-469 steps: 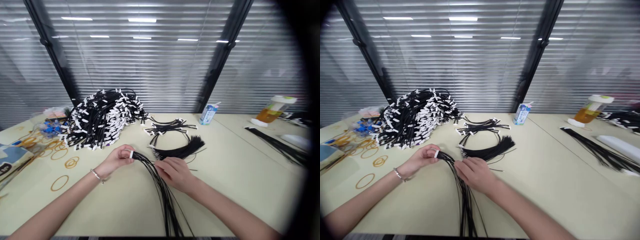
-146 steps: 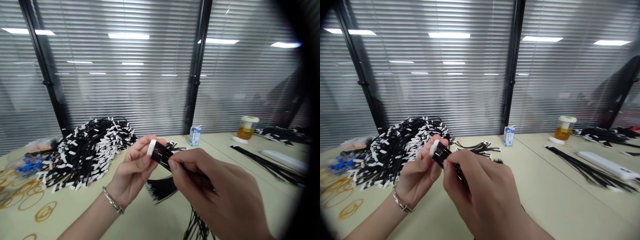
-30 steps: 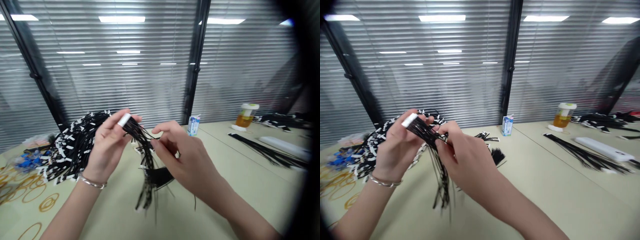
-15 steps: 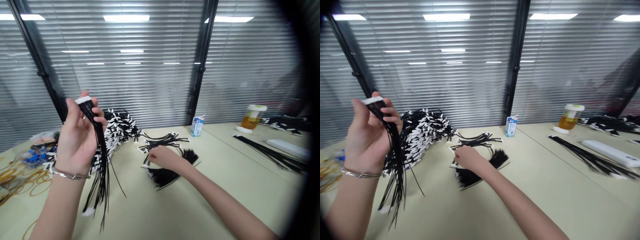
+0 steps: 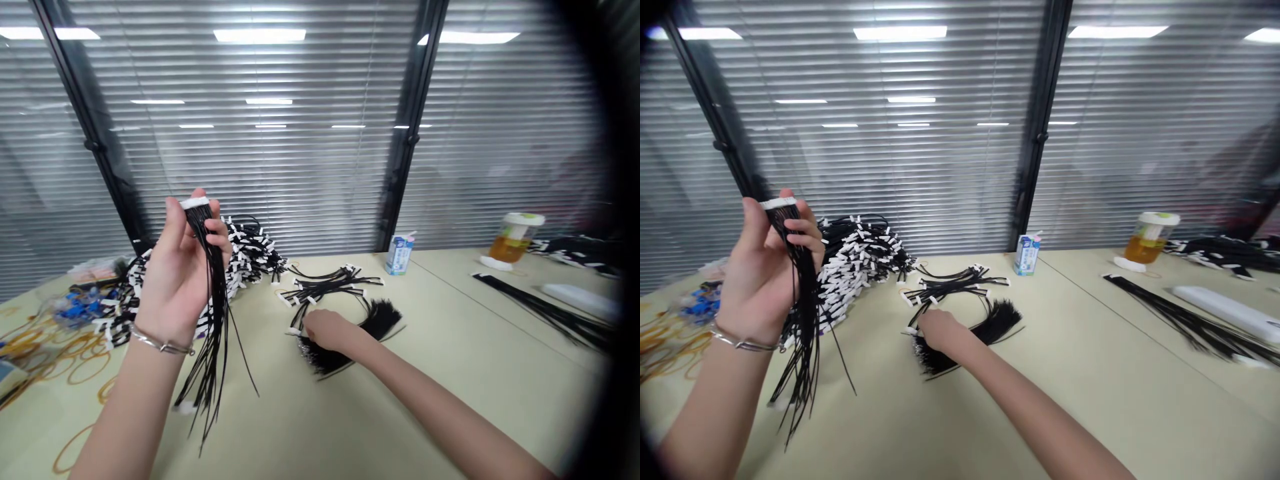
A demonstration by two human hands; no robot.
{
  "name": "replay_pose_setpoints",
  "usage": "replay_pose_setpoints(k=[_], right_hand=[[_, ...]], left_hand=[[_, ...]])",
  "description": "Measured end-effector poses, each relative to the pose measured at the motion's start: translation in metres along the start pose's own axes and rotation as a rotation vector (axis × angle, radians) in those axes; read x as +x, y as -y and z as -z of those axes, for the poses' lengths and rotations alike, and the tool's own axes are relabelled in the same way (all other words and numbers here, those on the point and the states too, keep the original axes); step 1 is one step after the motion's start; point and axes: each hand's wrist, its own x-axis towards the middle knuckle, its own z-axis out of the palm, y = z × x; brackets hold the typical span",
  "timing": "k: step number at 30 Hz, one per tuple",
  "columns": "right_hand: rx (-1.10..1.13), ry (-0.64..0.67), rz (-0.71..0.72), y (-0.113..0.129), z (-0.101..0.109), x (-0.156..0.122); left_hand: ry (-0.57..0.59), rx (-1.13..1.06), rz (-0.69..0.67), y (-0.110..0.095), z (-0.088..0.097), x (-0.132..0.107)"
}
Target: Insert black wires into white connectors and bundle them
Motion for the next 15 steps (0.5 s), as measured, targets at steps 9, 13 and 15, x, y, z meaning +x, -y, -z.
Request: replay_pose_setpoints(k=[9,13,15], right_hand=[[0.204,-0.113,0.091,-0.022,0.004,0.005],[0.379,-0.215,0.129,-0.039,0.025,-0.004],[0.473,-0.260,0.156,-0.046,0.037,-0.009]], left_hand=[[-0.018,0.002,-0.001,0.001,0.006,0.004],[0.008,0.024,-0.001,0.003,0.007,0.004],[0.021,0.024,0.005,0.004,0.007,0.004]])
